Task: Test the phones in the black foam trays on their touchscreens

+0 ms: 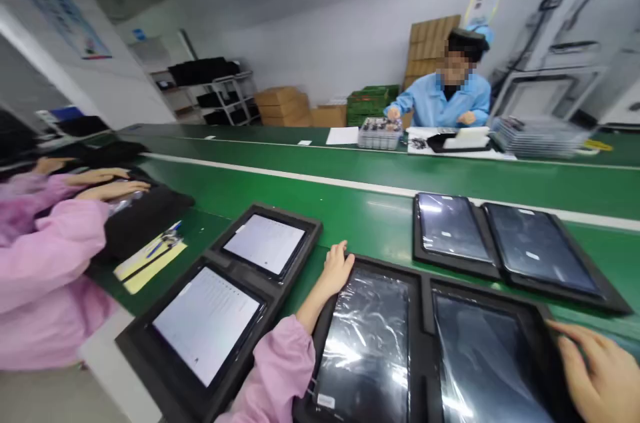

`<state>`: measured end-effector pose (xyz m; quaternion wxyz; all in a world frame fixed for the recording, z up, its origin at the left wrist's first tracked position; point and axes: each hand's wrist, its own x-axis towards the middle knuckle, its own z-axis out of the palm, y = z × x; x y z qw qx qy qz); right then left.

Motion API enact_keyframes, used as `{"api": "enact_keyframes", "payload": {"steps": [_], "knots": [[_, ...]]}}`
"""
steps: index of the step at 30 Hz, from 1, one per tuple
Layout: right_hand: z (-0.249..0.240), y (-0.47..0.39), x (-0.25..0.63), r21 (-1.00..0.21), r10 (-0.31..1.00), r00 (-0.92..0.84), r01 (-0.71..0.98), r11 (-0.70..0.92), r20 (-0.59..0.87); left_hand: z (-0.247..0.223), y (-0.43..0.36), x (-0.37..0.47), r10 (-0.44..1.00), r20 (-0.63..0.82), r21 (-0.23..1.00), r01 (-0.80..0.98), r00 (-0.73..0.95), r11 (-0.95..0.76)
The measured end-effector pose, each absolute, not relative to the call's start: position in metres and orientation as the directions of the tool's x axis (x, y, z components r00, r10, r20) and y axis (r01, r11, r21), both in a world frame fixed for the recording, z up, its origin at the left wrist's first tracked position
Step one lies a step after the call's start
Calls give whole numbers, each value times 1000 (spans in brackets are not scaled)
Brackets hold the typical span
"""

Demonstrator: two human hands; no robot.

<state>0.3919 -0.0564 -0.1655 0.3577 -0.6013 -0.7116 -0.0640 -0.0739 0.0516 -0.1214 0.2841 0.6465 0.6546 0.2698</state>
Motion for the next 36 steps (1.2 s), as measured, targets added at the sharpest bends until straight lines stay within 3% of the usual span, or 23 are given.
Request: {"api": "enact_keyframes", "payload": {"steps": [6,9,11,13,16,20,23,29,31,36], "knots": [[-167,-54,374,-232,806,42,965,120,591,-113,56,-76,989,99,678,720,109,-148],[-171,-59,373,-150,836,18,986,77,548,-93,45,-65,882,190,559,691,431,-458],[-170,-61,373,-143,847,-3,985,94,532,-81,41,-46,694,132,448,582,707,-678],[-166,-63,371,-161,847,-5,981,107,531,-75,40,-21,571,25,361,525,821,-771],[-161,-63,369,-178,855,37,982,65,518,-72,40,8,570,-52,258,563,820,-785],[-165,-60,372,-213,850,41,973,84,525,-71,40,17,568,-78,262,566,820,-781],[-171,-57,378,-267,841,29,954,139,541,-70,41,14,583,-89,326,577,808,-749],[-170,-57,378,-310,862,77,946,95,502,-57,53,-9,553,-82,541,503,829,-674],[-166,-58,376,-309,873,88,948,74,480,-51,54,-29,621,-66,581,536,781,-613],[-157,-61,371,-297,880,55,950,100,473,-59,30,-84,850,29,544,705,525,-454]]}}
